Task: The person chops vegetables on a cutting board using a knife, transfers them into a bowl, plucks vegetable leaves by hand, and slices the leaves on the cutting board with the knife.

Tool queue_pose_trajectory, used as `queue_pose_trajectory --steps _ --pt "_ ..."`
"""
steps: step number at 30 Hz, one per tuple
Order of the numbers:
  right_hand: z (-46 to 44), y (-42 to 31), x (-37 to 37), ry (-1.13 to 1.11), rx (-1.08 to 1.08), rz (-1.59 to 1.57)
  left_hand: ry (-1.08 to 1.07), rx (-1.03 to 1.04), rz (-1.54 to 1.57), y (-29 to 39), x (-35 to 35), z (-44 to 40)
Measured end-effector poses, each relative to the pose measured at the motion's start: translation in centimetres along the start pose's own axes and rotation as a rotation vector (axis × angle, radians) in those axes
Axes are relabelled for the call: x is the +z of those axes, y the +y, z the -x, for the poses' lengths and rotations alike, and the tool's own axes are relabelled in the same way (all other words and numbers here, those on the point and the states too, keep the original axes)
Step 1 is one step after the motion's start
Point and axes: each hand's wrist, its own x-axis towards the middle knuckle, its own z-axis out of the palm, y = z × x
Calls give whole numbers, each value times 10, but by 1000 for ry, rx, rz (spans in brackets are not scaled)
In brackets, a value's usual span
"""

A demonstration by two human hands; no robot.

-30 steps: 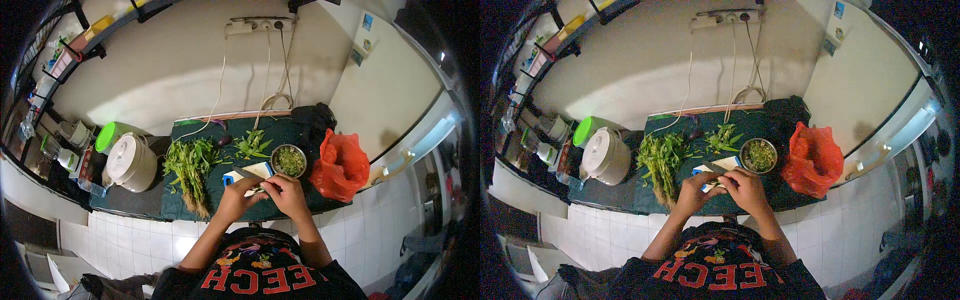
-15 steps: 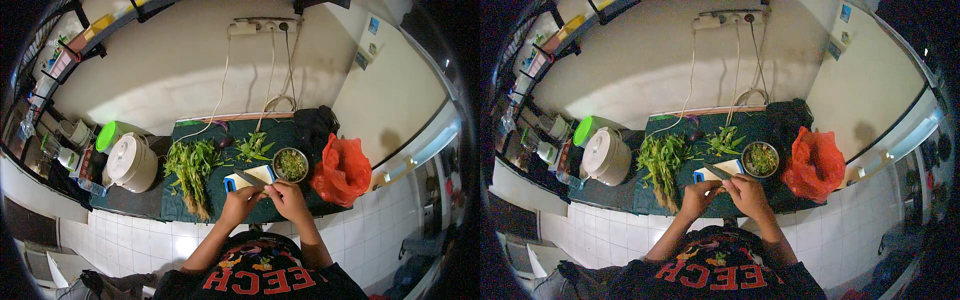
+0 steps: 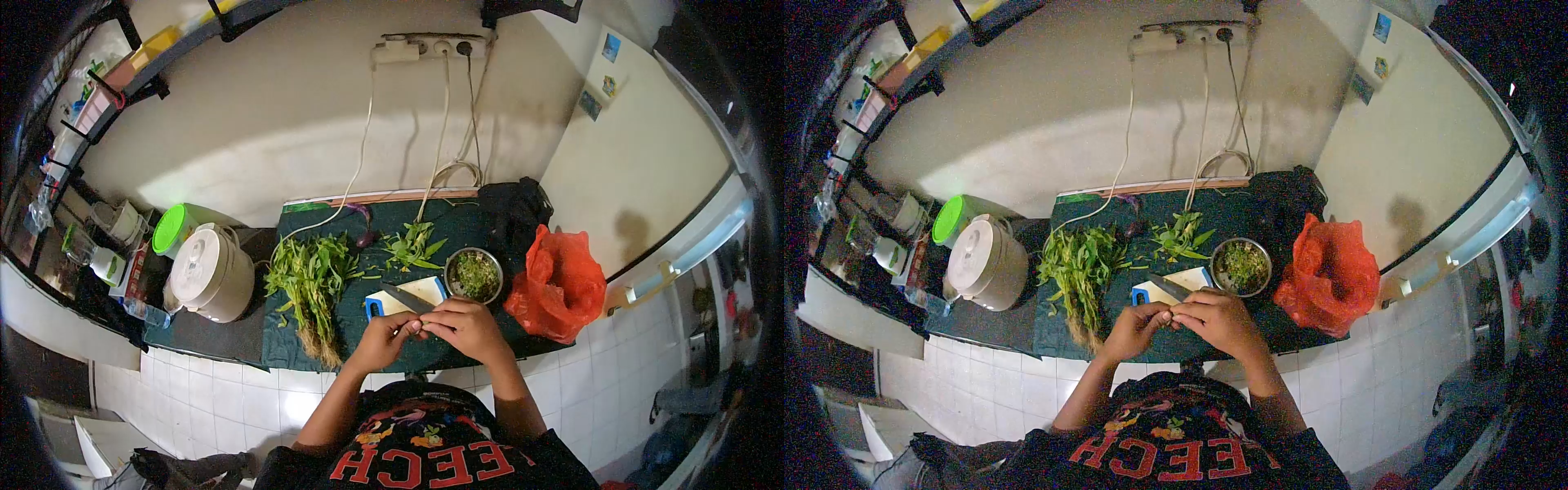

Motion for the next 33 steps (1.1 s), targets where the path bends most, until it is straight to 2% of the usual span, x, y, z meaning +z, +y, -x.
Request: queue_pose_trajectory --steps 1,6,8,14,22,24,25,27,28,30,33 --pt "1 0 2 -14 25 5 -69 -20 31 -3 -2 0" --pt "8 8 9 -44 51 59 -5 53 -122 8 2 2" --pt "14 18 14 -65 174 -31 -3 145 -214 9 7 -1" --pt "21 20 11 -53 265 -37 153 80 -352 -5 33 -3" --pt "51 36 44 -144 343 49 119 58 -448 -52 45 9" --pt "56 37 44 -248 412 40 130 78 -476 -52 46 12" --pt "57 34 44 -250 412 36 108 57 -472 -48 46 13" --pt "58 25 42 -97 521 -158 85 32 -472 -47 46 16" --pt "58 24 40 -96 521 -163 92 19 -410 -49 47 17" --pt "57 26 34 -126 323 -78 95 4 -350 -51 48 19" --pt "58 28 38 -97 257 6 64 -35 -332 -59 46 21"
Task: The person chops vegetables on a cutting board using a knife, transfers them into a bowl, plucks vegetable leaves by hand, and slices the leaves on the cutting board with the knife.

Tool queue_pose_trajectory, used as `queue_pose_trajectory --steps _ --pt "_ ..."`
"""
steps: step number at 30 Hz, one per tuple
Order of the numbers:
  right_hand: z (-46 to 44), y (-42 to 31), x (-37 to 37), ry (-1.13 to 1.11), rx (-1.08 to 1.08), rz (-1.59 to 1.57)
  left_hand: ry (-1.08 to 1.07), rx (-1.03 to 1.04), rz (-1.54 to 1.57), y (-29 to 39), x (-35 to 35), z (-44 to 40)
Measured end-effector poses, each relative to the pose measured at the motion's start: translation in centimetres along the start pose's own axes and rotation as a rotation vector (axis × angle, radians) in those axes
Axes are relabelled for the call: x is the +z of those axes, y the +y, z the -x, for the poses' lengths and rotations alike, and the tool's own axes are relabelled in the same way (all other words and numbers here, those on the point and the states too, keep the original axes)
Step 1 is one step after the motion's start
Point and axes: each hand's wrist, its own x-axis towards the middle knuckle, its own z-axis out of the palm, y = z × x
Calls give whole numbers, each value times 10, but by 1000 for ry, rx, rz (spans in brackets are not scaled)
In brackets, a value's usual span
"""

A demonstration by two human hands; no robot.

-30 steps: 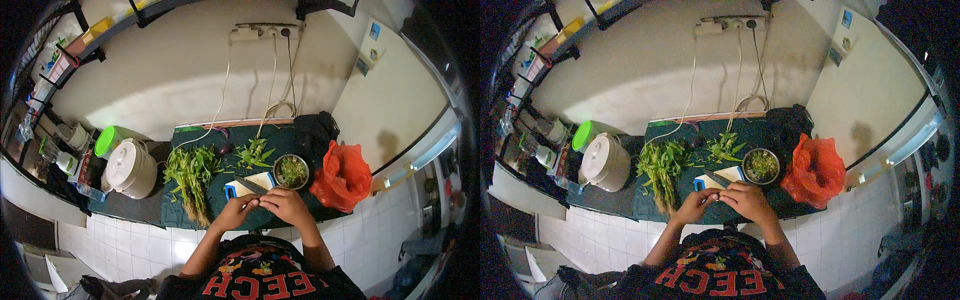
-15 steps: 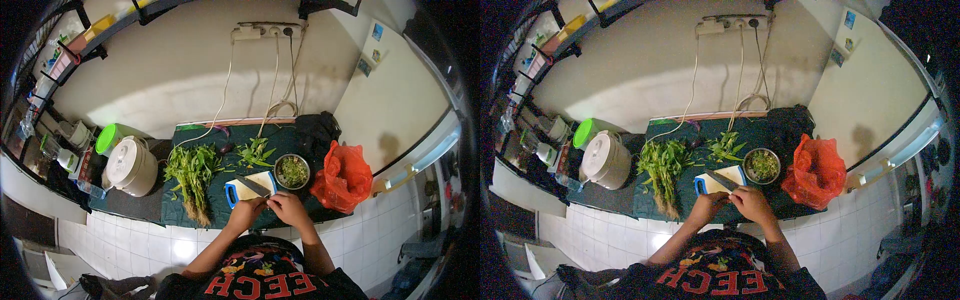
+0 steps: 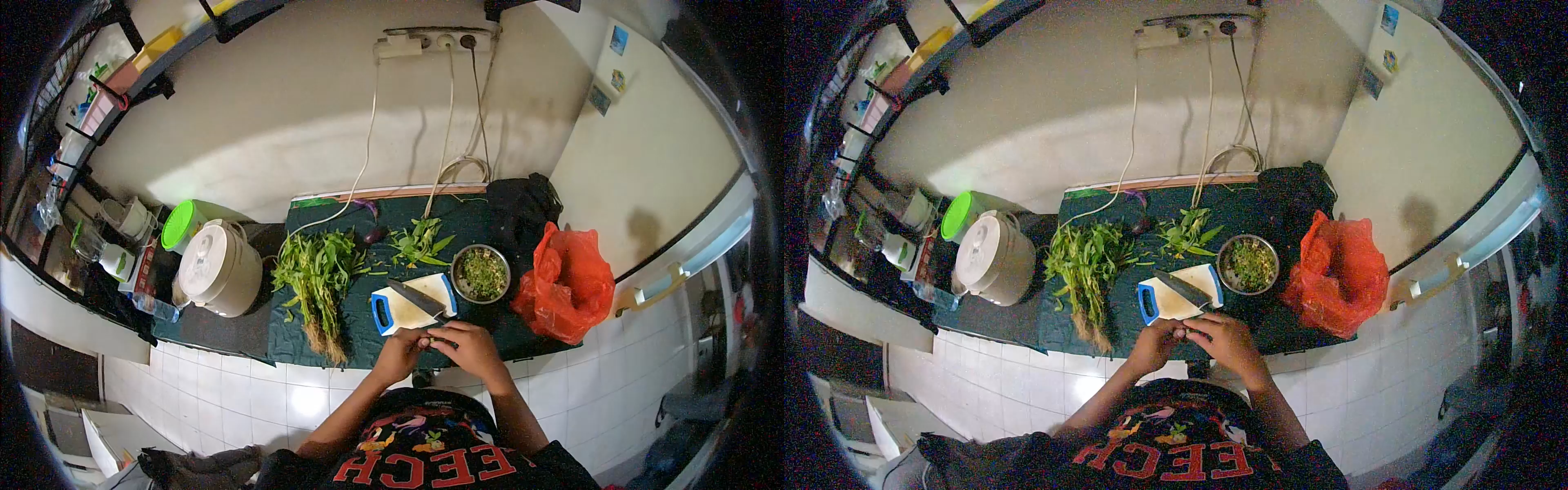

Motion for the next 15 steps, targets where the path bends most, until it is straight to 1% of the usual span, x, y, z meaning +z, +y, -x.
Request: queue_pose_trajectory --steps 2,4,6,8,13,15 --pt "-1 -4 1 -17 -8 -2 62 87 111 -14 3 0" --pt "-1 -6 5 -38 -16 -9 81 95 98 -10 -5 3" --pt "-2 -6 10 41 -88 -38 102 106 84 -11 -9 7" --pt "-4 -8 12 36 -91 -30 36 -25 190 -16 -7 11" --pt "-4 -10 8 -23 -75 47 100 -41 208 9 -11 10" --pt "-2 -3 11 40 -31 20 91 79 68 21 -16 4"
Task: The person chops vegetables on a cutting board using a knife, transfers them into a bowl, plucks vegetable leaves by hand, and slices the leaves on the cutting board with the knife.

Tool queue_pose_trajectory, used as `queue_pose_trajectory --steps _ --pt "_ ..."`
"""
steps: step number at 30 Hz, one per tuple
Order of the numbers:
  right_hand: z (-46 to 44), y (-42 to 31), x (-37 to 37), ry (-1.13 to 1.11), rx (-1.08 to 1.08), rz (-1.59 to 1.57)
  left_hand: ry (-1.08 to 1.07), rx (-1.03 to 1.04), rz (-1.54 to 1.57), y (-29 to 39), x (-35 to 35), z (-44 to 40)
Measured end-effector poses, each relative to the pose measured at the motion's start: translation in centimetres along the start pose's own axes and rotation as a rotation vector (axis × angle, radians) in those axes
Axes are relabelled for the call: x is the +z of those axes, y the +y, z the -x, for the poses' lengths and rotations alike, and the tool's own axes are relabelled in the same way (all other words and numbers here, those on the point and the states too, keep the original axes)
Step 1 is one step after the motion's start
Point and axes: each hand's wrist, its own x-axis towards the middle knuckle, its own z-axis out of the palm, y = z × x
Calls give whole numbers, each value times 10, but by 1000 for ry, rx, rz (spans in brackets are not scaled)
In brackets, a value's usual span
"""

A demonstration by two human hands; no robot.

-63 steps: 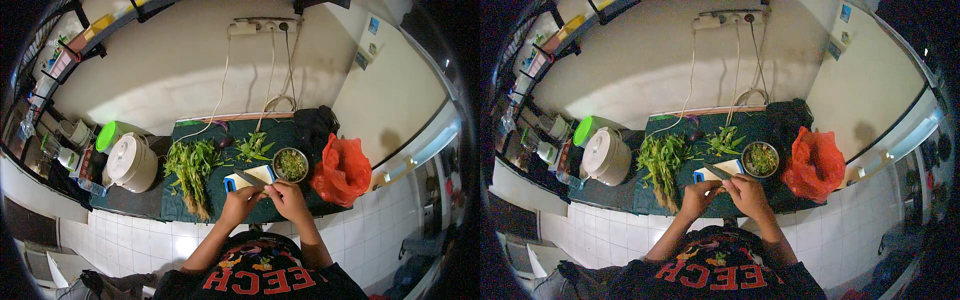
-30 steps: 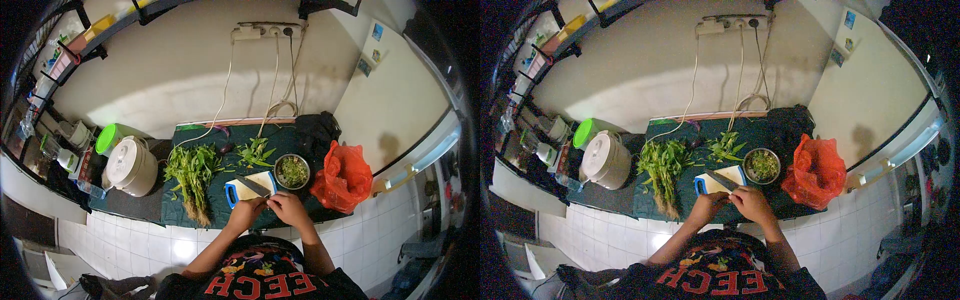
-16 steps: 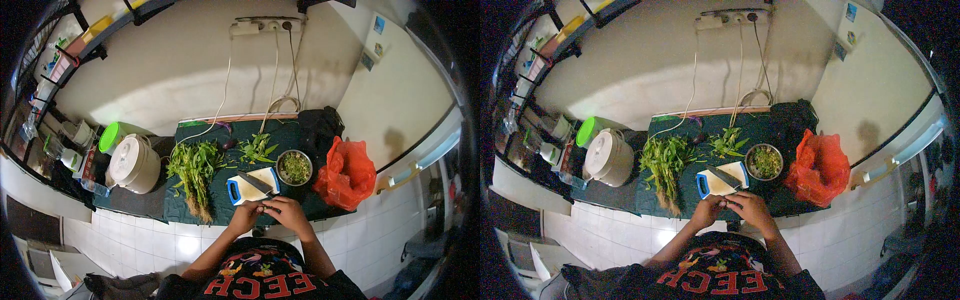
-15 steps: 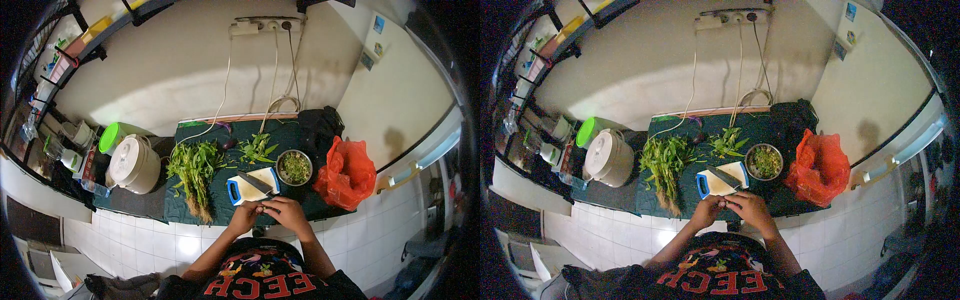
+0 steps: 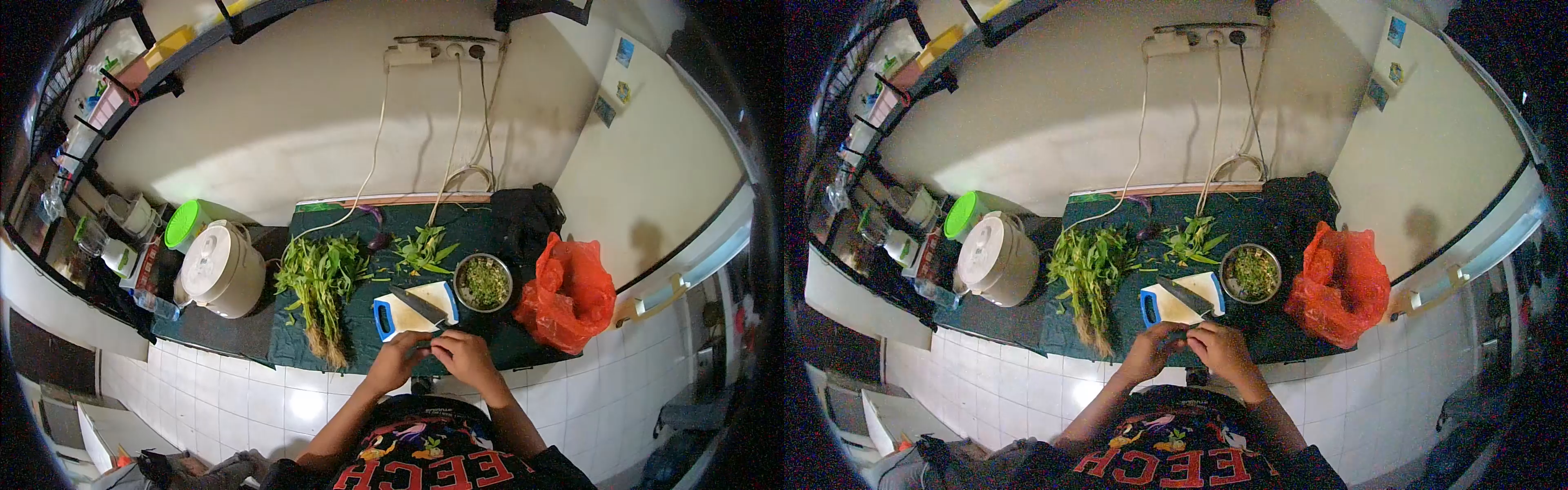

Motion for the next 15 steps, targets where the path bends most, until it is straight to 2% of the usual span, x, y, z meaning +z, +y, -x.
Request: queue_pose_trajectory --steps 4,7,9,13,15 --pt "8 2 -2 26 143 21 -56 43 -55 10 4 -2" --pt "14 5 -1 83 171 -5 -17 78 -106 9 13 0" --pt "15 2 -4 29 237 -89 30 18 -122 8 18 1" --pt "20 -1 -1 42 285 -152 80 91 -174 3 22 7" --pt "21 0 2 63 232 -121 96 74 -207 3 22 8"
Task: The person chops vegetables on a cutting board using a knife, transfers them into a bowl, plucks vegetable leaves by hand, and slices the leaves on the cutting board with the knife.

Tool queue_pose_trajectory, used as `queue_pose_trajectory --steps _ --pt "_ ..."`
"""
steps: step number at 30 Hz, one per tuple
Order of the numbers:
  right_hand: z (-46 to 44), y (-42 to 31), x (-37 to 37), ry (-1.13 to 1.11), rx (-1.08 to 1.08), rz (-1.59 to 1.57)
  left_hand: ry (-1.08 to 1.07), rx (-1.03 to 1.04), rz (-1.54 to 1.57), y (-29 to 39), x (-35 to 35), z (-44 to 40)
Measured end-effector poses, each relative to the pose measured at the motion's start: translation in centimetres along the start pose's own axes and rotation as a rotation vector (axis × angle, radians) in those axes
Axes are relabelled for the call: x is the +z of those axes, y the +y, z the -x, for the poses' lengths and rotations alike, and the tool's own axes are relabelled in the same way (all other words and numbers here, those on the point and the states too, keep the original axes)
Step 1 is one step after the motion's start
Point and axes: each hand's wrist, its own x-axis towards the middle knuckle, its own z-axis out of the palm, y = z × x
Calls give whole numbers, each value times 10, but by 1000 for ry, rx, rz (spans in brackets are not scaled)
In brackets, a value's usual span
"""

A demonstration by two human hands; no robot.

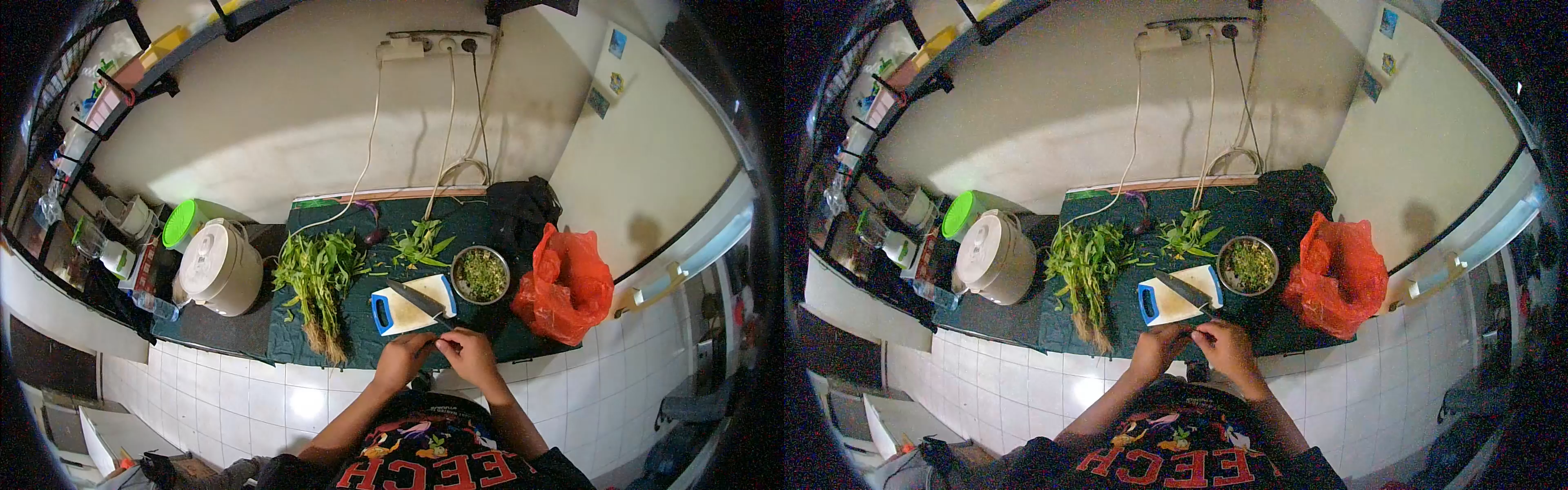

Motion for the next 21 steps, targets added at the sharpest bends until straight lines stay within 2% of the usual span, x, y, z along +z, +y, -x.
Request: queue_pose_trajectory --steps 6,10,12,13,15,17,21 --pt "5 -12 1 -63 110 -115 -72 -47 -75 -12 -6 5" --pt "0 23 9 -23 110 -55 -35 -60 -19 -29 -17 8" --pt "0 60 23 -19 169 151 39 -100 -64 -36 -21 14" --pt "0 75 30 -19 168 150 40 -100 -66 -44 -22 17" --pt "-3 93 40 -104 261 547 62 -51 -143 -62 -22 23" --pt "-3 102 51 -159 304 542 61 -76 -164 -72 -23 34" --pt "-1 112 75 -146 294 761 99 -145 -154 -97 -23 51"
